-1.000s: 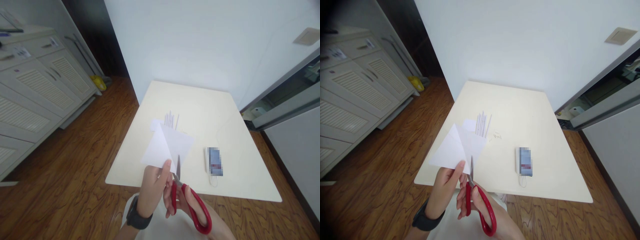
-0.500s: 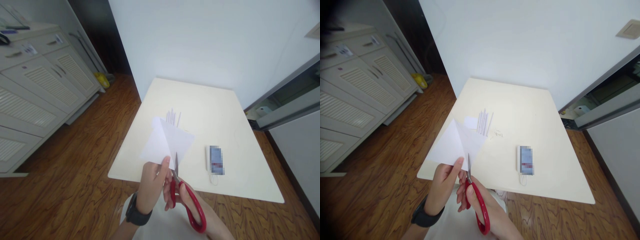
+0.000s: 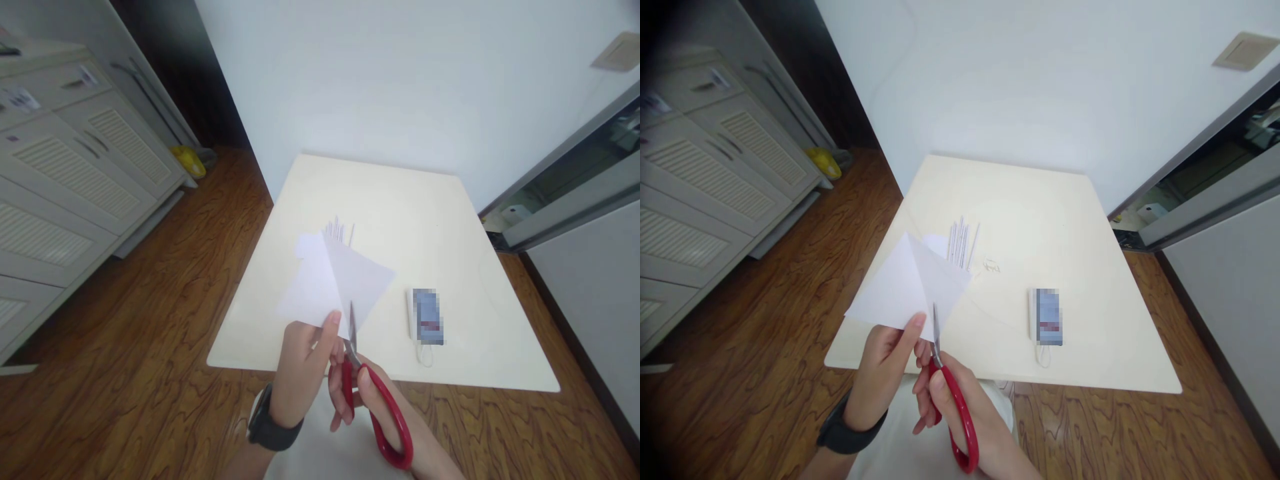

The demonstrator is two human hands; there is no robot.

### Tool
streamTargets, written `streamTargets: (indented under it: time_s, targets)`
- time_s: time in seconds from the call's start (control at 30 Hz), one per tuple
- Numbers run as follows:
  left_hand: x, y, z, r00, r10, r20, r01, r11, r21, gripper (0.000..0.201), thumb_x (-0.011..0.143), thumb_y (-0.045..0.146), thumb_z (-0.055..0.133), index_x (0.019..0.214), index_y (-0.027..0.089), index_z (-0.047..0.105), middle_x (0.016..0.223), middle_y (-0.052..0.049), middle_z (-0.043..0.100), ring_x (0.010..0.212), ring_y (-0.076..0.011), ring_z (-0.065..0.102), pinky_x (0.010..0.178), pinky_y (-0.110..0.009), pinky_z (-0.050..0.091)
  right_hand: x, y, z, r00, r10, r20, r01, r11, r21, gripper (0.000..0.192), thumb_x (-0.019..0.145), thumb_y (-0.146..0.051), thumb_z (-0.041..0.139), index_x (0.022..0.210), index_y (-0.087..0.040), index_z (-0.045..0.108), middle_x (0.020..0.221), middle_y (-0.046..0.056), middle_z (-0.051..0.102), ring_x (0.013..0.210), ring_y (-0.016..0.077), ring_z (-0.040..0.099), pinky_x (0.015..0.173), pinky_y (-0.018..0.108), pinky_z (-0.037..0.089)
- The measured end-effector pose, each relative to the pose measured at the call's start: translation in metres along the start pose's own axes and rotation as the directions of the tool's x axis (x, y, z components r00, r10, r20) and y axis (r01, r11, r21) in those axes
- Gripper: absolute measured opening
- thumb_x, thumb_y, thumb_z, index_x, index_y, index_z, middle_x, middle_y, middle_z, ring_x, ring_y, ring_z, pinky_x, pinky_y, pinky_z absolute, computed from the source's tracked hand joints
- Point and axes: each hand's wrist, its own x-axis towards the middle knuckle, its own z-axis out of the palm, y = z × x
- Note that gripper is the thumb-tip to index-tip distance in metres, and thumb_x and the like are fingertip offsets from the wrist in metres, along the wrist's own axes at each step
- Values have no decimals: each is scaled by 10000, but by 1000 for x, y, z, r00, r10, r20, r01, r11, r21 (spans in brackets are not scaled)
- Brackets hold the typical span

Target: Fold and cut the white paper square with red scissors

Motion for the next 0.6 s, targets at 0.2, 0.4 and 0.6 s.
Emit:
streamTargets:
  time_s: [0.2, 0.4, 0.6]
  targets:
    - [2, -2, 0, 992, -72, 105, 82, 993, -89, 562, 944, 429, 382, 451, 176, 476, 325, 34, 462, 323, -101, 508, 427, -207, 376, 2, -4, -5, 1000, -15, -3, 14, 997, -73, 392, 974, -482, 320, 1074, -159, 518, 809, 26, 500, 703, 135, 471, 721, 292, 438]
    - [1, -2, -4, 994, -67, 84, 72, 995, -63, 550, 941, 434, 389, 461, 179, 476, 315, 33, 466, 332, -106, 518, 433, -205, 391, 3, -2, -6, 1000, 13, -1, -13, 999, -41, 378, 963, -492, 345, 1046, -173, 531, 830, 28, 517, 734, 141, 490, 717, 278, 430]
    - [3, 1, -9, 995, -26, 97, 27, 1000, -11, 531, 941, 411, 389, 468, 183, 464, 325, 26, 472, 395, -123, 547, 488, -211, 416, 1, -2, -2, 1000, 10, -24, -12, 997, -77, 381, 970, -480, 327, 1010, -168, 542, 814, 32, 520, 734, 148, 501, 730, 289, 455]
